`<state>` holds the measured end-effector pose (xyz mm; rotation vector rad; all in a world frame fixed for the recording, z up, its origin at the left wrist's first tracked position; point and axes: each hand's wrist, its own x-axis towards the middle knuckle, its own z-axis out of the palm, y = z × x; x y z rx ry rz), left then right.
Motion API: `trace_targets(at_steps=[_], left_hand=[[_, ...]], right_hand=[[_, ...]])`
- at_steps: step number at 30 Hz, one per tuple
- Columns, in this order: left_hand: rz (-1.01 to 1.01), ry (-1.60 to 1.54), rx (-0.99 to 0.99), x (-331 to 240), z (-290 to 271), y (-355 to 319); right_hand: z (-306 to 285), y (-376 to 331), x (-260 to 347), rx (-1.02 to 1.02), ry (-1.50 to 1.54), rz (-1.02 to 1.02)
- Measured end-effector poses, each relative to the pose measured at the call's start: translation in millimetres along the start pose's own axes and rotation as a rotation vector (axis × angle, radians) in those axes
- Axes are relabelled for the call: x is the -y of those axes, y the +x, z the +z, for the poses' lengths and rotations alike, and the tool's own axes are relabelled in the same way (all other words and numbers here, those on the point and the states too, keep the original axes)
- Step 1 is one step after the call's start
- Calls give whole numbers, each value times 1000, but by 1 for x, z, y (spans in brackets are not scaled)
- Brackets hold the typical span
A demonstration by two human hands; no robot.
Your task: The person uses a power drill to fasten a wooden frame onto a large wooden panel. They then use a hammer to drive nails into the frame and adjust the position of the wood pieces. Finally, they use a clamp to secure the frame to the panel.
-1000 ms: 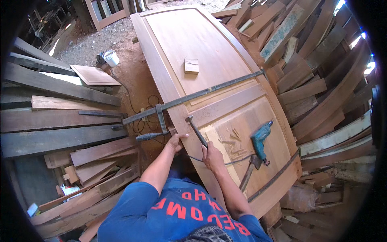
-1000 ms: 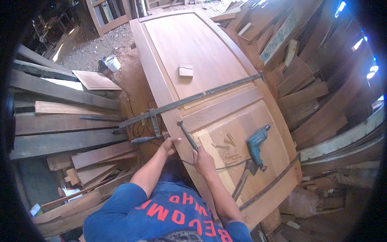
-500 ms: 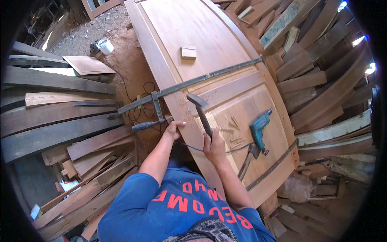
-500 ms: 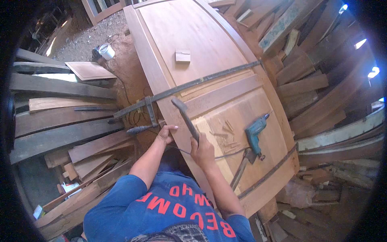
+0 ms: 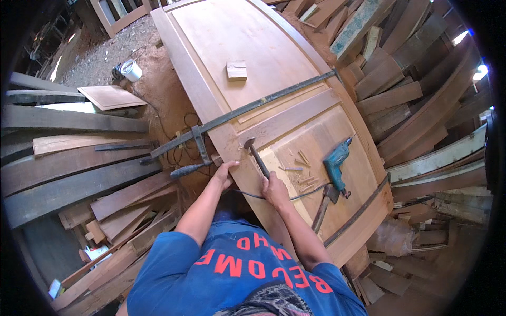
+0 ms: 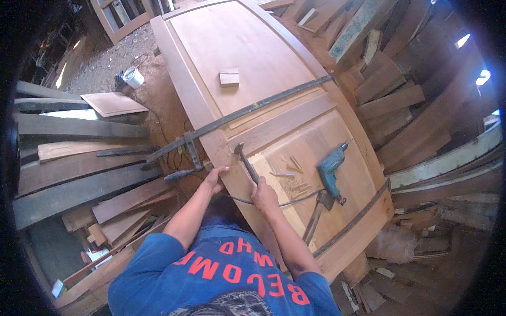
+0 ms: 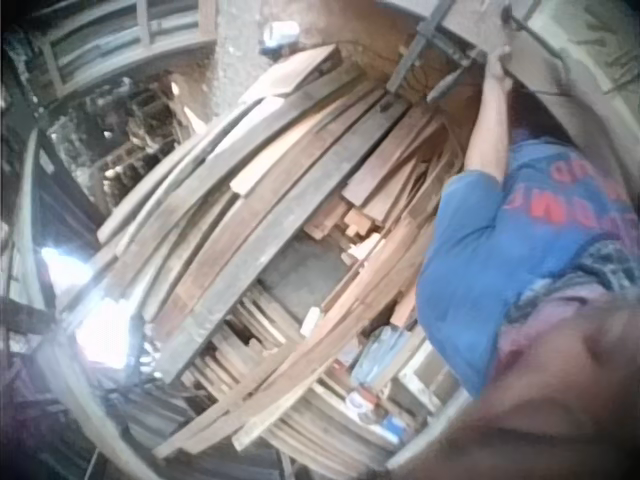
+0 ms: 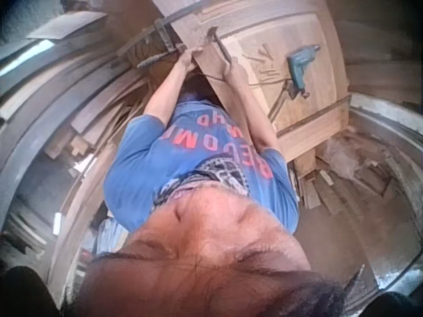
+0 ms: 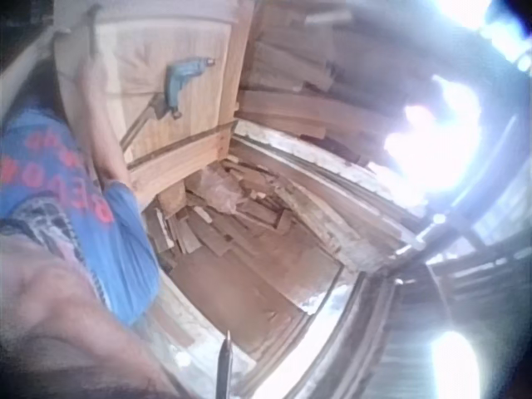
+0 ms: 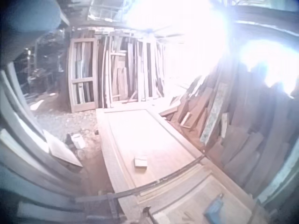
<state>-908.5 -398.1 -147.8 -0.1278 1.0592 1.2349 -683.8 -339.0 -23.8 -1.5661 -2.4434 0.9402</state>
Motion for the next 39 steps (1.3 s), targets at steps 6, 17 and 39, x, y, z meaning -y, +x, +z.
trace_targets(at_steps=[6,17,39], left_hand=[[344,1475,-344,-20,49,-111],[1009,1569,-173,-90,64,-20],[903,1736,780,-19,263,88]], right_hand=[[-50,-63,-41,-15,223,237],[-48,-161,-94,-330,496,567],[-108,-65,-114,-582,626,710]])
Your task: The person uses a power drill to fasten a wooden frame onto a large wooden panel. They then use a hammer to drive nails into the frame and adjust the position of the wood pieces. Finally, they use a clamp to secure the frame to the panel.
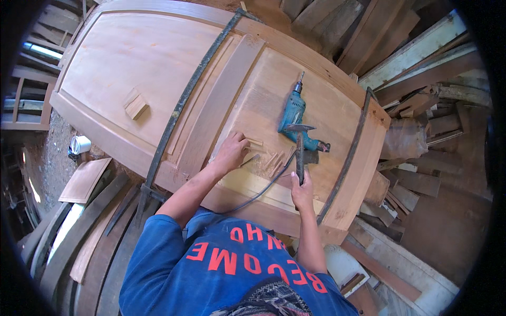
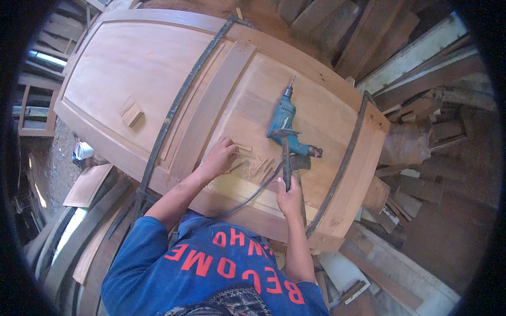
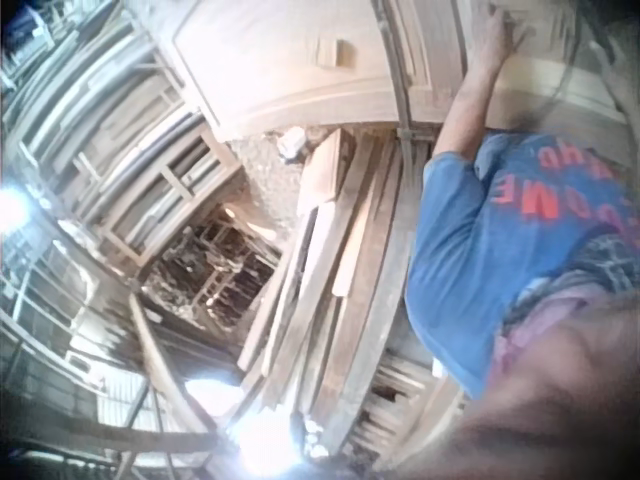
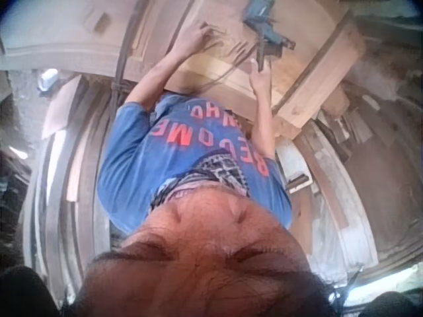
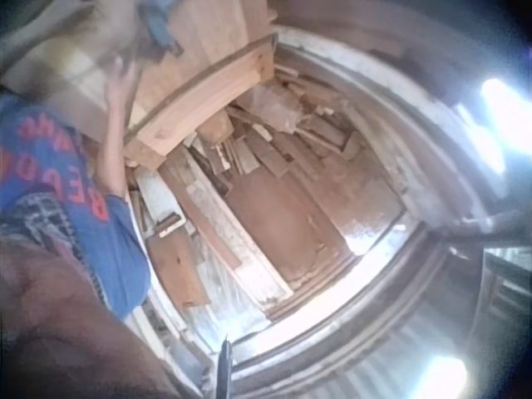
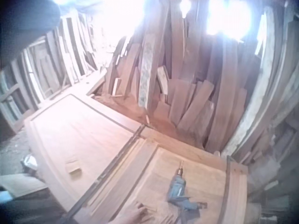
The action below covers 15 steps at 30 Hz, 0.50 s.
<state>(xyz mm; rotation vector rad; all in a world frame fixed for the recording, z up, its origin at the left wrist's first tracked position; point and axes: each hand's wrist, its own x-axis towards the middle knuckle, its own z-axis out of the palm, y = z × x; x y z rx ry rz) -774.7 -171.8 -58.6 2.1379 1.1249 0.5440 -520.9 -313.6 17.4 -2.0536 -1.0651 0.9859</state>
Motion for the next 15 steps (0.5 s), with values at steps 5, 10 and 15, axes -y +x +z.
trace_targets(at_steps=[5,10,15], left_hand=[[-102,-230,113,11,-10,5],[-110,-71,51,-7,-27,0],[-150,-57,-77,17,-8,4]], right_hand=[[3,10,13,21,2,119],[11,28,35,16,-45,126],[20,39,37,21,7,144]])
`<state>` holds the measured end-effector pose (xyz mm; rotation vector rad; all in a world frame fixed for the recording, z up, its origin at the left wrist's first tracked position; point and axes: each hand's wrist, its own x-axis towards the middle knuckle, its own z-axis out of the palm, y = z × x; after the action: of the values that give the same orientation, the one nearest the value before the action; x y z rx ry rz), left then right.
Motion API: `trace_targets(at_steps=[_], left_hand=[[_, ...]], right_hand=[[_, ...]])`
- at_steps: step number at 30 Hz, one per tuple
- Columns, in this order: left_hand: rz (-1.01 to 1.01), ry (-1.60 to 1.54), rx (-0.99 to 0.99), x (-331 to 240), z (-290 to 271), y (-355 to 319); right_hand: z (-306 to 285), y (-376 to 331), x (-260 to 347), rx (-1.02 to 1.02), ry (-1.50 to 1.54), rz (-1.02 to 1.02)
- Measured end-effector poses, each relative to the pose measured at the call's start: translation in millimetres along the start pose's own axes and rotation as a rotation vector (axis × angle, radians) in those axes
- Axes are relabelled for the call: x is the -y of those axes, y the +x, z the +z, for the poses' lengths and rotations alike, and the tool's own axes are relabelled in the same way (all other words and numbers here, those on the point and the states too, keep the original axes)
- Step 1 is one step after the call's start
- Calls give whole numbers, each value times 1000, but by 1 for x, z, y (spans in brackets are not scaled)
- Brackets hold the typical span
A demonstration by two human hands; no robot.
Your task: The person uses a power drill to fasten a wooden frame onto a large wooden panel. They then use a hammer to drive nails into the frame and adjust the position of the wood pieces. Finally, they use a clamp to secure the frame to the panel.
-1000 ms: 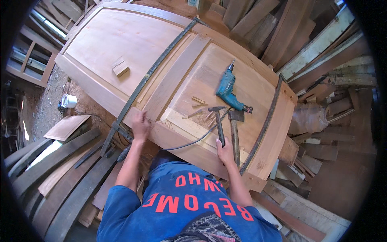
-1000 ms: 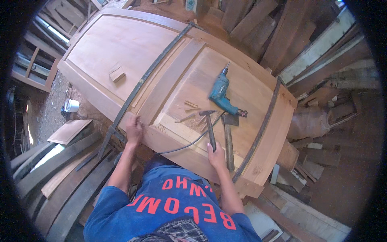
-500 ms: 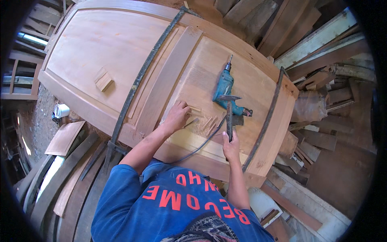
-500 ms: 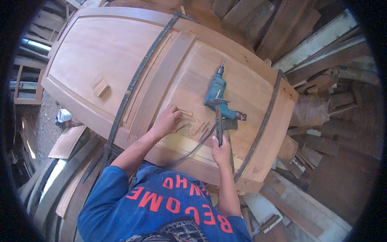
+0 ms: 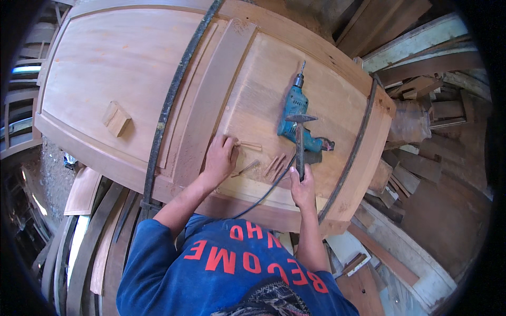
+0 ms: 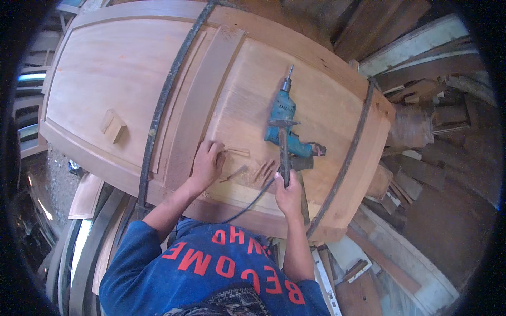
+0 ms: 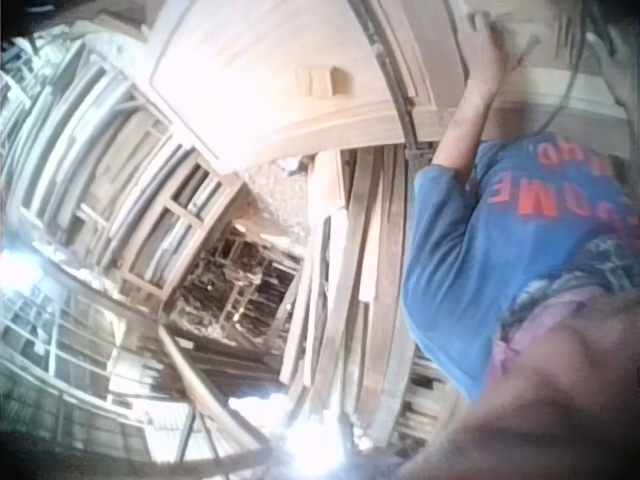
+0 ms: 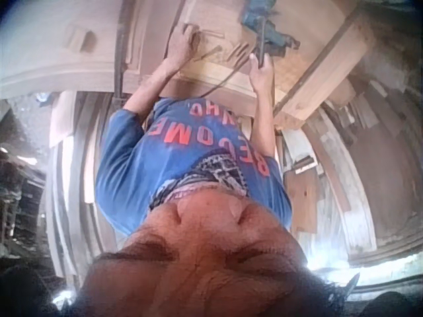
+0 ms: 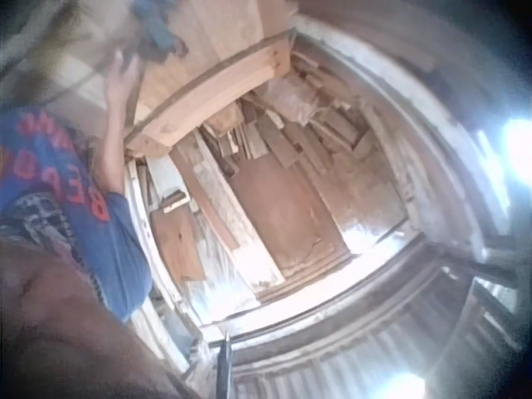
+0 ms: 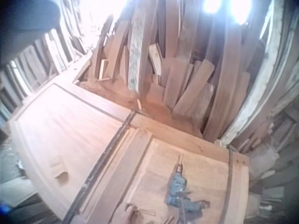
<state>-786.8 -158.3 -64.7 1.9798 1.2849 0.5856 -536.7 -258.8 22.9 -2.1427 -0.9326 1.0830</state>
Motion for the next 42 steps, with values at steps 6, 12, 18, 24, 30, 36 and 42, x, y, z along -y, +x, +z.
trace_targets(at_steps=[6,12,18,24,30,36,42], left_hand=[[113,37,84,-10,-3,26],[154,39,140,-12,5,31],[148,-94,125,-10,4,31],[-299,-661,179,-20,-4,27],[-453,-1032,381,-38,-25,33],[-551,-1230,616,-39,-33,33],[-426,-758,312,-39,-26,36]], right_hand=[[-1,3,7,25,8,-8],[-1,6,8,23,-45,-23],[-3,6,3,14,-29,-9],[-4,3,17,7,28,22],[3,15,75,98,239,79],[28,38,118,199,548,14],[36,53,111,93,303,-59]])
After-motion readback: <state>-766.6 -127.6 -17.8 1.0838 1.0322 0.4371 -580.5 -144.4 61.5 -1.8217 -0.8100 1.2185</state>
